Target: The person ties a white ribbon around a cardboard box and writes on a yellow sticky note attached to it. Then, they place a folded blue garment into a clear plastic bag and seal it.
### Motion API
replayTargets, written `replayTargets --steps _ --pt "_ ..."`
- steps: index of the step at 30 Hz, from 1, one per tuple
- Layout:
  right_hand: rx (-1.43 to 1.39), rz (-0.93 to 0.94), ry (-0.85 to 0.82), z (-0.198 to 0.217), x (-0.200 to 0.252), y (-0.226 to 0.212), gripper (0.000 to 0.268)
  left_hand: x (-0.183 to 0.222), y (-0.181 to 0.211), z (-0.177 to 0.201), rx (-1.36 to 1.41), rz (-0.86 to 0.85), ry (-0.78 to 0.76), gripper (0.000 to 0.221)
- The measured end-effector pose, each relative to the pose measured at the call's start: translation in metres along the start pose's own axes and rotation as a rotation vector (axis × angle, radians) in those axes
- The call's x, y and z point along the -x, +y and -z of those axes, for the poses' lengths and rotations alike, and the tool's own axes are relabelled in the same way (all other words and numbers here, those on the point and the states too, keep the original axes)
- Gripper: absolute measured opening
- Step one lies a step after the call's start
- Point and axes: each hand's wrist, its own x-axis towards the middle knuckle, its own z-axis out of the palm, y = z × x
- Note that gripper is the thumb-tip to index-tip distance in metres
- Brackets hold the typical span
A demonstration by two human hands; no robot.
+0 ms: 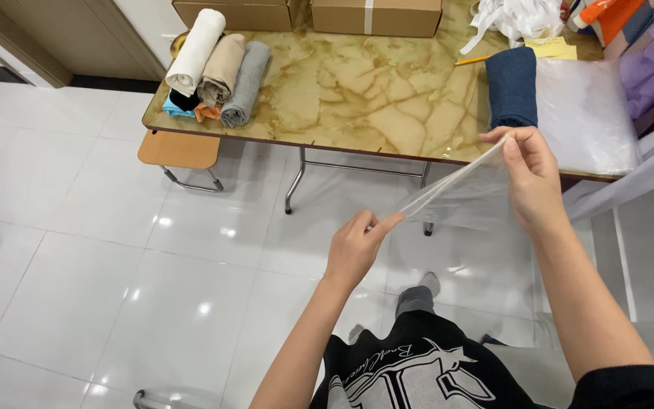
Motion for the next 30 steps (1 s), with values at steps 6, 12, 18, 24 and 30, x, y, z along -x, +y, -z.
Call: replayTargets --steps 6,12,18,24,30 --pt "-0.192 -0.016 -0.014 0.001 -0.003 0.023 0.012 -0.005 0.002 0.001 0.211 0.171 -0.241 0.035" --pt "0.169 -0.164 0.094 0.023 0.007 0.038 0.012 -0.016 -0.002 0.015 0.223 0.423 -0.518 0.042" --pt "0.523 0.258 -0.044 -0.001 0.044 0.002 0.035 -0.052 0.021 0.061 0.225 0.278 -0.544 0.045" --pt "1.028 0.391 -0.707 -0.070 0.082 0.056 0.039 -0.061 0.011 0.057 0.189 0.274 -0.632 0.059" --pt "0.953 -0.145 -1.113 -0.079 0.068 0.018 0.015 -0.032 -0.016 0.048 0.075 0.296 -0.551 0.078"
